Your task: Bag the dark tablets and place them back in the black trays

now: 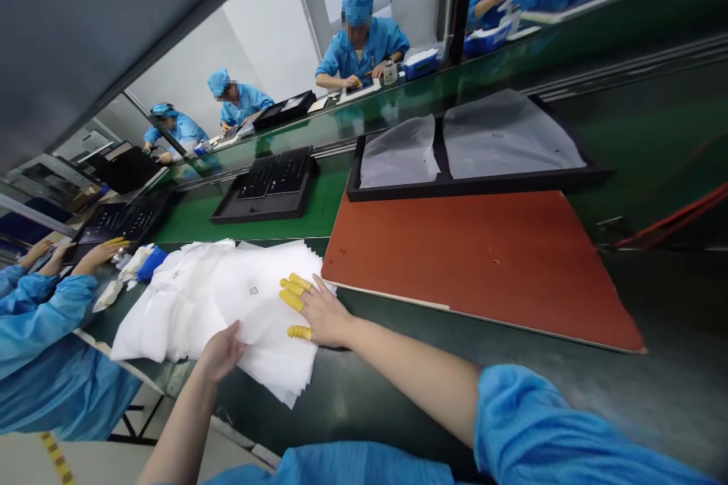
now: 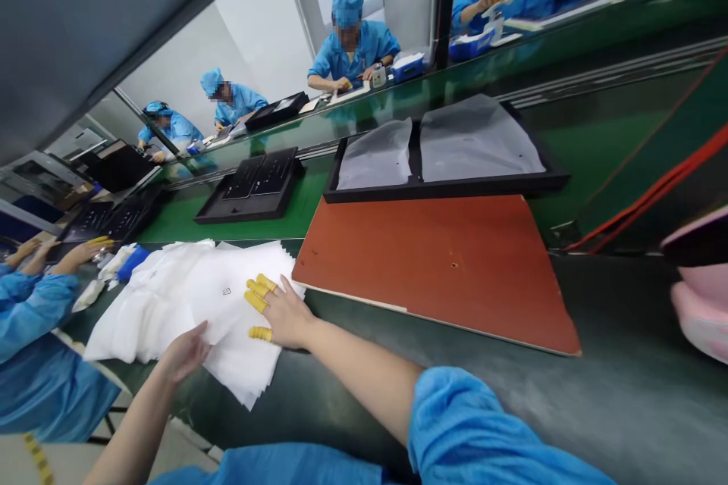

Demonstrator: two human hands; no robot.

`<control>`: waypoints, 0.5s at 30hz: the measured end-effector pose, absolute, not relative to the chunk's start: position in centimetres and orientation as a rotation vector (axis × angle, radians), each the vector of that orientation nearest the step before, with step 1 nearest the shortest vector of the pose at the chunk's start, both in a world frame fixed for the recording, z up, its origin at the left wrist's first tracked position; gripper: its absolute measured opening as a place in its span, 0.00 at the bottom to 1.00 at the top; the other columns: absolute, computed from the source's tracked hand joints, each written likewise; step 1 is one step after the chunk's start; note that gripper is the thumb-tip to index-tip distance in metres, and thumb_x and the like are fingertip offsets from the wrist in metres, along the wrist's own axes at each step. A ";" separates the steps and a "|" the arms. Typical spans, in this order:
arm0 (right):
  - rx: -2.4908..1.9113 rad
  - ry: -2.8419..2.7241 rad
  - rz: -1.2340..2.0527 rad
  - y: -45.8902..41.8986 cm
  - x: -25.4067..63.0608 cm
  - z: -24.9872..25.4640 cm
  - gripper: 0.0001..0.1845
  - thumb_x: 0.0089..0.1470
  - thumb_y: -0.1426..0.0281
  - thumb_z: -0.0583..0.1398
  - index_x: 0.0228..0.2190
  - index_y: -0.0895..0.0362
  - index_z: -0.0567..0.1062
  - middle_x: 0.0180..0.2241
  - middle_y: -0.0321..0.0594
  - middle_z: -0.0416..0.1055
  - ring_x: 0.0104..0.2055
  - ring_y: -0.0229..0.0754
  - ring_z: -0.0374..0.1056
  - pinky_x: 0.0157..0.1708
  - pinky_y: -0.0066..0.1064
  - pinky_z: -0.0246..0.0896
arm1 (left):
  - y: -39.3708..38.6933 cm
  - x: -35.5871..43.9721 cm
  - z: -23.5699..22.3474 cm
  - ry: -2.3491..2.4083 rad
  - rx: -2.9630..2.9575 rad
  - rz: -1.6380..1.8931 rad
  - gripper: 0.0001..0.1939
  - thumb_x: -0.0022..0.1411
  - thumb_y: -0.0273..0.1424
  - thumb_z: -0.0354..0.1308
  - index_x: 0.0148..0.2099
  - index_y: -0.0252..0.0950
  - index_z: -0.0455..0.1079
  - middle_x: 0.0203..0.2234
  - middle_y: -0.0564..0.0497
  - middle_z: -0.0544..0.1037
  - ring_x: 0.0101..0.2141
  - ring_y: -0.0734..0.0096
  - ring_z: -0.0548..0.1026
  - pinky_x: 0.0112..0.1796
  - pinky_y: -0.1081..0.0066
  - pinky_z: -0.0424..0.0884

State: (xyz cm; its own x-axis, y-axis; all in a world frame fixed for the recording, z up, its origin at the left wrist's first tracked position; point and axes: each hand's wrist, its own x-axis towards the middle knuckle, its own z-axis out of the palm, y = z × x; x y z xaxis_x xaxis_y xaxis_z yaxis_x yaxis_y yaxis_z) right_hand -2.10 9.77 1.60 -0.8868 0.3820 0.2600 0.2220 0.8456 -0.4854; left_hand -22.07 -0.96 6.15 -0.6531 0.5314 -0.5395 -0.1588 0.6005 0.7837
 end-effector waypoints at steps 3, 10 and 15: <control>-0.277 -2.847 0.777 10.1 -2.1 1.3 0.35 0.54 0.52 0.50 0.57 0.59 0.56 0.61 0.45 0.46 0.64 0.48 0.34 0.60 0.52 0.23 | -0.8 -21.6 8.2 2.466 0.887 0.363 0.10 0.55 0.36 0.54 0.27 0.34 0.63 0.17 0.48 0.71 0.24 0.63 0.73 0.25 0.69 0.67; -0.134 -2.882 0.952 10.6 -2.0 1.1 0.33 0.54 0.55 0.51 0.57 0.59 0.57 0.61 0.45 0.48 0.65 0.46 0.34 0.59 0.55 0.22 | 14.2 -17.2 10.8 2.612 1.926 -0.382 0.18 0.58 0.42 0.47 0.43 0.34 0.64 0.36 0.40 0.75 0.40 0.53 0.73 0.39 0.62 0.65; -0.206 -2.759 0.836 10.7 -1.9 0.7 0.26 0.49 0.56 0.55 0.47 0.56 0.70 0.48 0.47 0.68 0.57 0.50 0.54 0.58 0.54 0.33 | 29.0 -15.6 7.1 2.622 1.861 0.076 0.20 0.61 0.37 0.47 0.51 0.28 0.60 0.51 0.34 0.64 0.51 0.56 0.64 0.47 0.66 0.60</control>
